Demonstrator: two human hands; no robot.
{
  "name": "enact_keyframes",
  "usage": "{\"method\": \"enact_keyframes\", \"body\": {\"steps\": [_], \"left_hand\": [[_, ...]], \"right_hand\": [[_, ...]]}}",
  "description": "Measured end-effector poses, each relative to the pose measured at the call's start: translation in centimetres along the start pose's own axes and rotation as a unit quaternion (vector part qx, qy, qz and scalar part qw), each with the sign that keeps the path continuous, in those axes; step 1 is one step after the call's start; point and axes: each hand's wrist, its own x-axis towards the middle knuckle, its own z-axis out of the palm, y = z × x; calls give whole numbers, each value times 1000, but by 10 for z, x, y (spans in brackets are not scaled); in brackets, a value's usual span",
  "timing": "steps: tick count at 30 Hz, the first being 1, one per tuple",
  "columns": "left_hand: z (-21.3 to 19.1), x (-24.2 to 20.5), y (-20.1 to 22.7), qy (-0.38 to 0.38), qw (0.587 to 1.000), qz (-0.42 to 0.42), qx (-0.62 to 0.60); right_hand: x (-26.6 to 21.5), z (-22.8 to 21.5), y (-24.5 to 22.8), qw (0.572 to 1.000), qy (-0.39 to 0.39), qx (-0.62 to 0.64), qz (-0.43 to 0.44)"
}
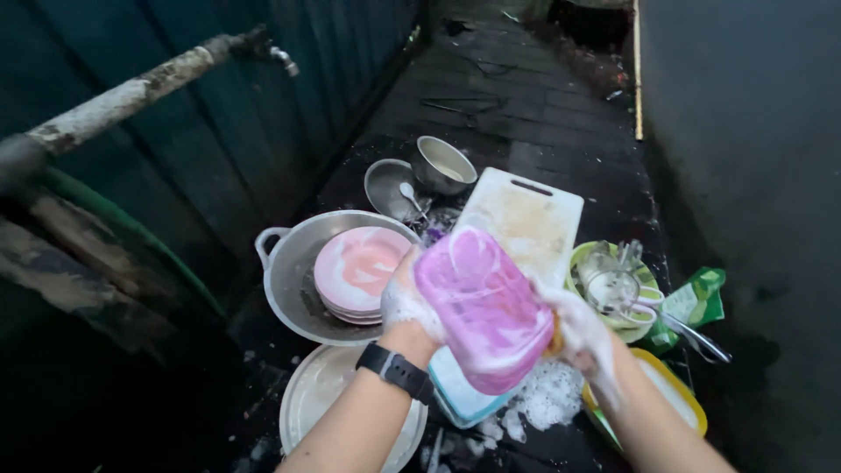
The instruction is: Washing dishes and containers with a sponge and soap
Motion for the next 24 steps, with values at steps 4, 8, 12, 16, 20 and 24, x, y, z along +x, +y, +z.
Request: {"method": "enact_keyframes", "body": {"steps": [4,8,12,16,20,24], "left_hand": [[6,-13,-1,100,990,-85,-44],[6,-20,-29,269,953,68,119],[8,-34,-56,242,819,100,511],[19,-53,-56,118,968,-27,219],[26,-71,-68,74,981,-122,133],[53,-63,-44,161,972,-154,79]], "right_hand": [[-46,71,-6,989,101,96,-47],[-9,-15,22,956,106,-255,-98],[-12,20,39,954,95,-263,-106],[16,0,52,968,66,-240,-39],[26,12,29,991,124,-6,41],[0,20,39,992,92,-79,-42]]}}
